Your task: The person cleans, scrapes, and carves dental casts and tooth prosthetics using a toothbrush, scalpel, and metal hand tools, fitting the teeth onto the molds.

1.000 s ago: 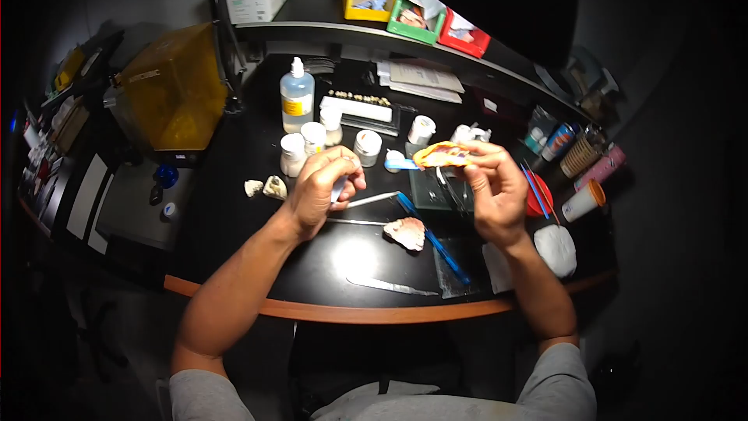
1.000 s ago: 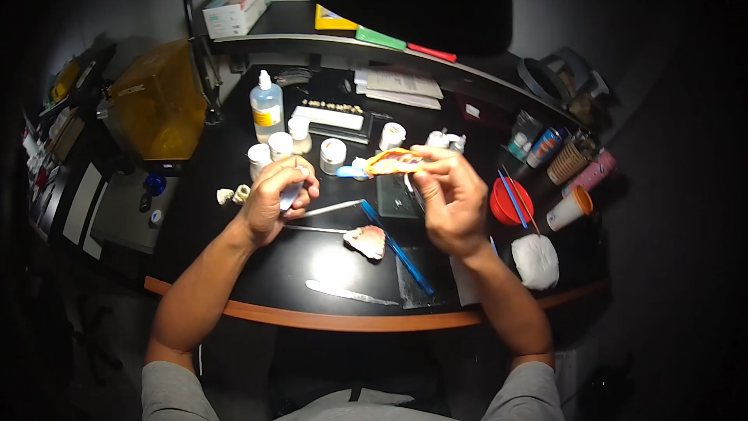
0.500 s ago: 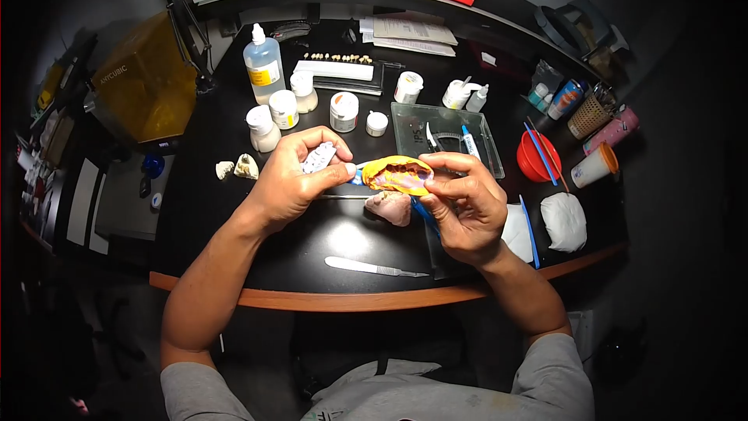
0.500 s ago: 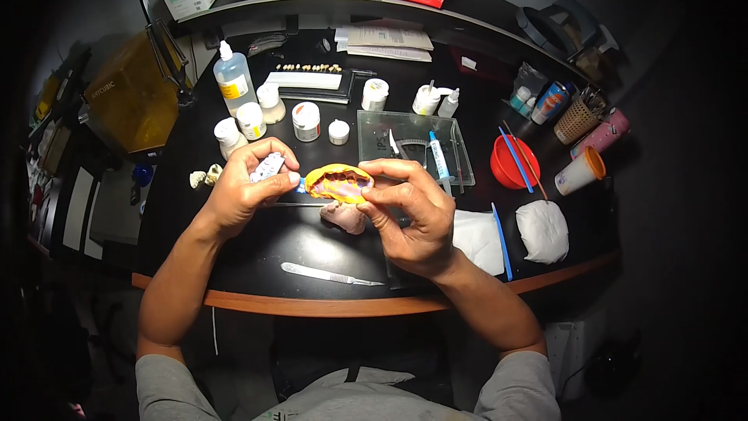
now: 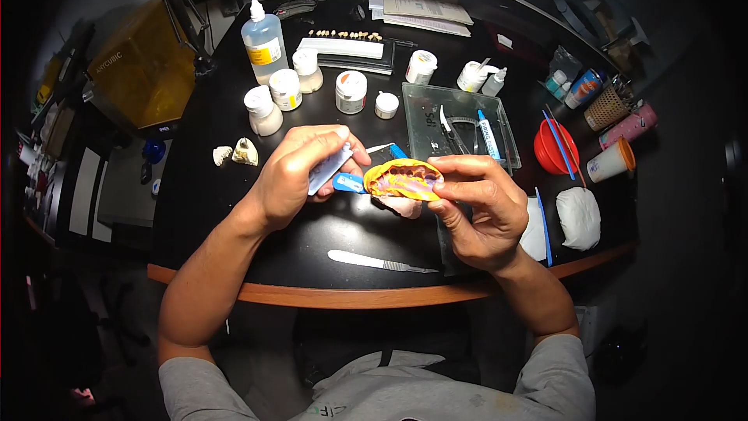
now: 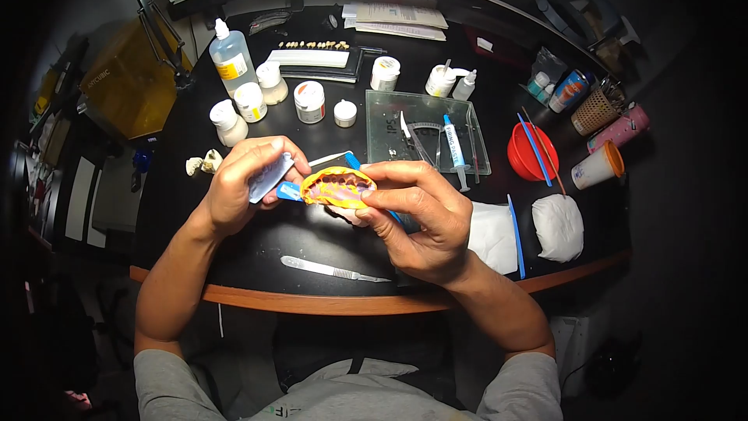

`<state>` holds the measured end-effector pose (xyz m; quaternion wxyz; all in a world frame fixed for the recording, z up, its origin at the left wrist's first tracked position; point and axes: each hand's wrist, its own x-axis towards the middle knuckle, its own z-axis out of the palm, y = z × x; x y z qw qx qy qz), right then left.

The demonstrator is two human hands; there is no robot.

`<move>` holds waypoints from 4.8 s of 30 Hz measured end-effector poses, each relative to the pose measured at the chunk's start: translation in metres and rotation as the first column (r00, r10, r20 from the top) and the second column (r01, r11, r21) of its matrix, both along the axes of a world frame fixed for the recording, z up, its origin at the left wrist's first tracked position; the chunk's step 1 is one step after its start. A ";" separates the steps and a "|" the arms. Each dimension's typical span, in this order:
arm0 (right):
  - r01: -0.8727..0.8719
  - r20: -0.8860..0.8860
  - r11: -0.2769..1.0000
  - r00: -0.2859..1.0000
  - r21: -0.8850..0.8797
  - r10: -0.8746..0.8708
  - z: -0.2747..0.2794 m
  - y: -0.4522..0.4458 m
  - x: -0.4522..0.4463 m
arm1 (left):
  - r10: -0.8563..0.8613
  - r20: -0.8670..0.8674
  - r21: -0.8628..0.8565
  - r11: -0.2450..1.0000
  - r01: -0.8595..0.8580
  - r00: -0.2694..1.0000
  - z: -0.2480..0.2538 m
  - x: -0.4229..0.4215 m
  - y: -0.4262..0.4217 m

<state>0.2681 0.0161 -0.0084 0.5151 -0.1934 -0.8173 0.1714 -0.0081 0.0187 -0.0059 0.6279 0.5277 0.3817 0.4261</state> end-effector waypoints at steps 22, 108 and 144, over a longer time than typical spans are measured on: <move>-0.047 0.023 0.999 0.999 -0.024 0.048 -0.002 -0.003 0.000 | -0.029 0.021 0.012 1.000 0.029 0.999 -0.007 -0.001 0.000; -0.090 0.022 0.996 0.996 0.011 0.090 0.010 -0.012 0.001 | -0.045 -0.036 -0.016 0.999 0.044 0.998 -0.005 0.007 -0.003; 0.620 0.373 0.491 0.321 0.612 -0.870 0.165 0.291 -0.121 | 0.160 0.017 0.088 0.983 -0.161 0.987 -0.012 -0.004 0.011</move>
